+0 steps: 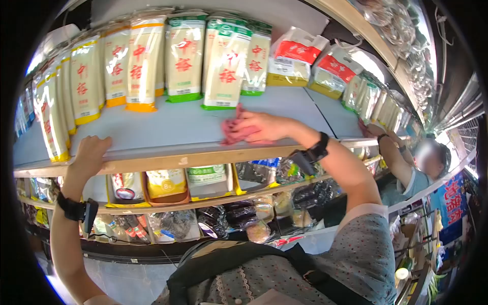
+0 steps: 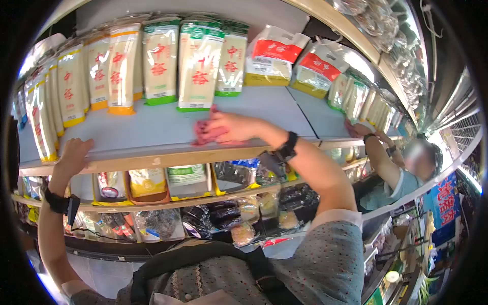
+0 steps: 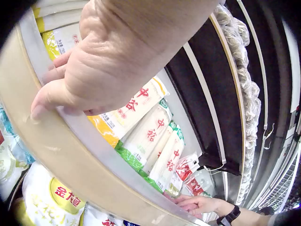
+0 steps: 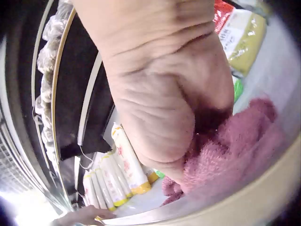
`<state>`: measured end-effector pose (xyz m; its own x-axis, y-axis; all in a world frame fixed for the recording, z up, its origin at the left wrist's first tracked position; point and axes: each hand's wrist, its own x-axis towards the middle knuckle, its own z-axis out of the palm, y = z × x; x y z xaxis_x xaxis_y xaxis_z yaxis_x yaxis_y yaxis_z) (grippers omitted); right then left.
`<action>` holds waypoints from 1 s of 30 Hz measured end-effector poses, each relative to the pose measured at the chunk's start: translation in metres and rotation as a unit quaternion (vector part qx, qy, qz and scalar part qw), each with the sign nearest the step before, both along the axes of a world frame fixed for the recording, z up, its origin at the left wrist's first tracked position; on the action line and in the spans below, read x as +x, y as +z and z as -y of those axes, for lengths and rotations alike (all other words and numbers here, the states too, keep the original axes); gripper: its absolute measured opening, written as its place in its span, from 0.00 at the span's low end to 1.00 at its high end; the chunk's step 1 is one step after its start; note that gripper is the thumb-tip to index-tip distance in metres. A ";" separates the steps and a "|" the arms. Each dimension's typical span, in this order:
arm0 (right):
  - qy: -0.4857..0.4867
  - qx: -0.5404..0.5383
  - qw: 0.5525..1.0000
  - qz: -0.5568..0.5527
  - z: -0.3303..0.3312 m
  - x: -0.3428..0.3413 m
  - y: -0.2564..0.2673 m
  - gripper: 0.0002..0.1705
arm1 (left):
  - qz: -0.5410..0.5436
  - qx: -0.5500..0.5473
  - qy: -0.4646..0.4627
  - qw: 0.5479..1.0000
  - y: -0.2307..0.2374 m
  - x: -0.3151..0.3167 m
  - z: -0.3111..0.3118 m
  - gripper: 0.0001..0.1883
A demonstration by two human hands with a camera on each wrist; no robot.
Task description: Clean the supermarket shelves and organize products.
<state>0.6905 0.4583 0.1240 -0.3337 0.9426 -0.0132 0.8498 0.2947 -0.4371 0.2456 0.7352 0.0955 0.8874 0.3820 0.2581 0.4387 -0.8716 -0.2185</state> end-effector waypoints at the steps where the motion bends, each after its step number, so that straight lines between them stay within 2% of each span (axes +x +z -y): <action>1: -0.008 -0.005 1.000 0.006 0.003 0.017 0.000 0.28 | -0.002 0.004 0.013 1.000 -0.001 -0.002 -0.001 0.21; 2: -0.013 -0.011 1.000 0.011 0.003 0.032 -0.001 0.29 | 0.001 -0.010 0.005 1.000 -0.003 -0.003 -0.003 0.21; 4: -0.105 -0.022 0.989 0.097 0.002 0.031 0.002 0.26 | -0.002 -0.023 0.010 1.000 -0.005 -0.006 -0.002 0.22; 5: -0.089 -0.019 0.991 0.094 -0.010 0.012 0.000 0.26 | -0.008 -0.020 0.019 1.000 -0.003 -0.006 0.000 0.22; 7: -0.100 -0.005 0.973 0.208 -0.024 -0.026 -0.003 0.22 | -0.006 -0.031 0.027 0.999 0.004 -0.009 0.003 0.22; 8: -0.051 0.039 0.981 0.184 -0.042 -0.041 -0.011 0.20 | 0.002 -0.042 0.019 0.999 0.006 -0.011 0.005 0.22; 9: -0.047 0.043 0.982 0.180 -0.063 -0.062 -0.011 0.20 | -0.002 -0.039 0.024 0.999 0.006 -0.013 0.007 0.22; 11: -0.028 -0.029 0.984 0.175 -0.107 -0.107 -0.001 0.17 | 0.056 -0.107 0.053 0.991 0.005 -0.018 0.011 0.22; 13: 0.020 -0.026 0.984 0.177 -0.162 -0.132 -0.011 0.20 | 0.091 -0.125 0.045 0.987 0.002 -0.032 0.015 0.23; 15: 0.031 -0.003 0.981 0.193 -0.207 -0.157 -0.022 0.19 | 0.207 -0.140 -0.007 0.968 -0.016 -0.045 0.011 0.27; 16: 0.041 0.018 0.978 0.205 -0.225 -0.173 -0.020 0.19 | 0.202 -0.112 -0.052 0.972 -0.023 -0.055 0.011 0.34; 17: 0.041 0.020 0.977 0.206 -0.239 -0.188 -0.020 0.19 | 0.203 -0.109 -0.052 0.972 -0.030 -0.068 0.012 0.34; 19: -0.039 0.010 0.974 0.223 -0.262 -0.221 -0.016 0.17 | 0.216 -0.056 -0.030 0.974 -0.024 -0.088 0.030 0.39; 21: -0.053 0.026 0.977 0.204 -0.289 -0.242 -0.023 0.17 | 0.228 -0.079 -0.016 0.970 -0.029 -0.106 0.030 0.41; 24: 0.143 0.102 0.981 0.084 -0.296 -0.278 -0.020 0.18 | 0.296 -0.085 -0.008 0.951 -0.039 -0.125 0.022 0.39; 25: 0.143 0.100 0.981 0.084 -0.285 -0.289 -0.013 0.18 | 0.297 -0.087 -0.007 0.951 -0.041 -0.130 0.020 0.39; 27: 0.161 0.024 0.982 0.094 -0.267 -0.297 -0.004 0.23 | 0.304 -0.109 -0.027 0.946 -0.042 -0.141 0.016 0.37; 28: 0.209 0.033 0.972 0.102 -0.265 -0.287 -0.007 0.27 | 0.303 -0.111 -0.029 0.946 -0.042 -0.149 0.016 0.37; 30: 0.189 0.000 0.980 0.056 -0.253 -0.259 -0.001 0.26 | 0.287 -0.135 -0.037 0.948 -0.044 -0.168 0.017 0.34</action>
